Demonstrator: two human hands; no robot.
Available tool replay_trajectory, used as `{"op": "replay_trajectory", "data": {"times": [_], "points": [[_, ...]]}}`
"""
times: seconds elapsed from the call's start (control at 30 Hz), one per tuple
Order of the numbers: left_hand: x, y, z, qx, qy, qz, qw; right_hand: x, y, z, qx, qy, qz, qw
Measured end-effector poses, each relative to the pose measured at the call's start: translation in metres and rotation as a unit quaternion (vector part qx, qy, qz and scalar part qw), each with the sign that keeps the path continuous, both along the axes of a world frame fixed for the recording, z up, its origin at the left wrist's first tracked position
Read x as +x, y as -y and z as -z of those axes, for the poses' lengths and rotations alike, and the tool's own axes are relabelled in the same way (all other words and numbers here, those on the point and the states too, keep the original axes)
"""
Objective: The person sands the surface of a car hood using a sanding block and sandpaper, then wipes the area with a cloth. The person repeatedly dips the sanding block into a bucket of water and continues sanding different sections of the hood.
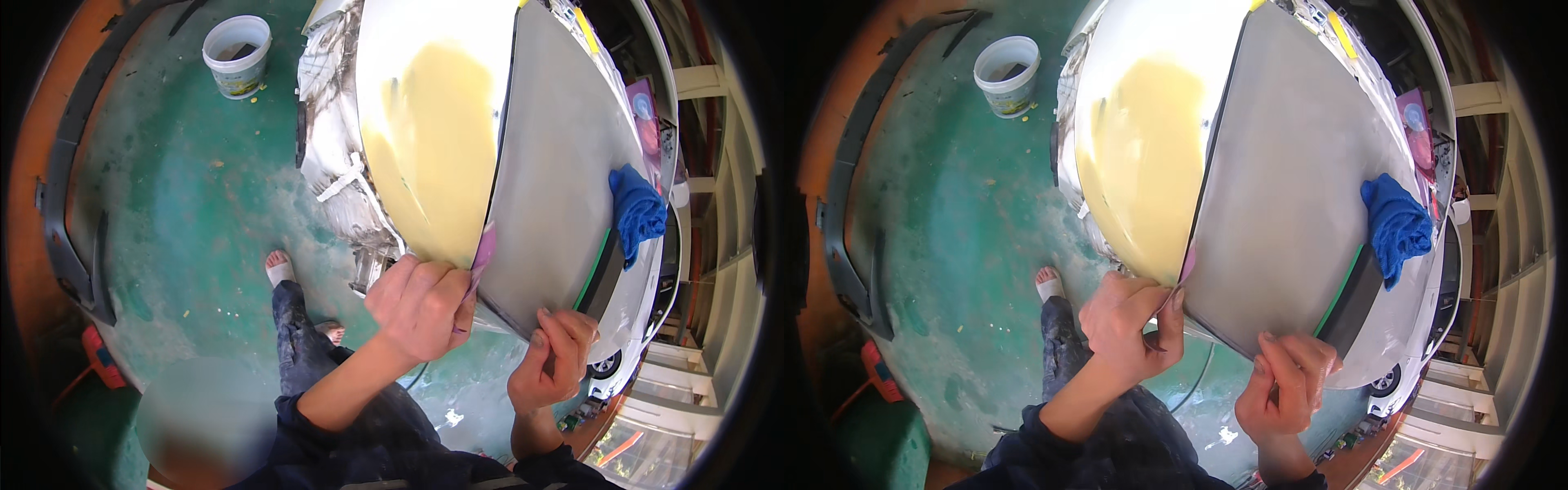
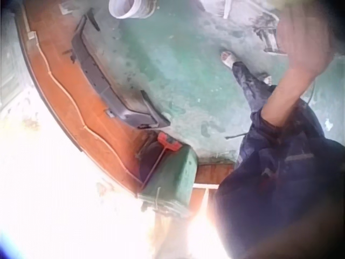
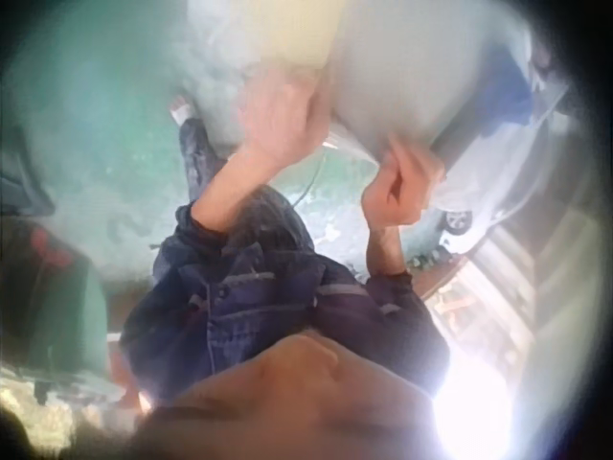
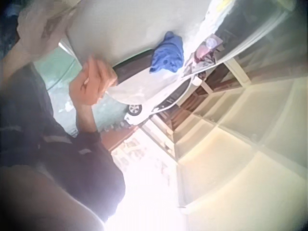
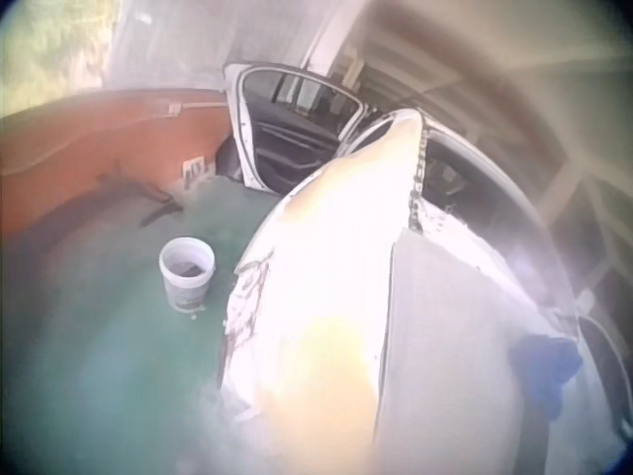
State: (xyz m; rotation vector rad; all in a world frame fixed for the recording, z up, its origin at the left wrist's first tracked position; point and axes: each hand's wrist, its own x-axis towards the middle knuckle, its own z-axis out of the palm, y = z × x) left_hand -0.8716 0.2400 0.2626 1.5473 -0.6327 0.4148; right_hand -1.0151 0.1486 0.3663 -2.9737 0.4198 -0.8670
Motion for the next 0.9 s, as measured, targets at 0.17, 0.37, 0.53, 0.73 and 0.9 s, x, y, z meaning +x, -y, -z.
{"op": "replay_trajectory", "data": {"times": [0.17,0.37,0.53,0.73,0.9], "points": [[-0.001,0.005,-0.015,0.016,-0.022,-0.028,0.999,-0.007,0.016,0.0,0.031,0.032,-0.012,0.999],[0.031,0.011,-0.053,0.127,-0.034,-0.02,0.991,-0.007,0.022,-0.002,0.007,0.019,-0.048,0.999],[0.0,0.004,-0.036,0.104,-0.062,-0.078,0.99,-0.007,0.022,-0.002,0.025,0.054,-0.062,0.996],[0.04,0.018,-0.057,0.186,-0.019,-0.06,0.98,-0.005,0.027,0.003,0.002,0.058,-0.076,0.995],[0.012,0.011,-0.032,0.093,0.006,-0.095,0.991,-0.008,0.023,0.006,0.004,0.068,-0.058,0.996]]}}
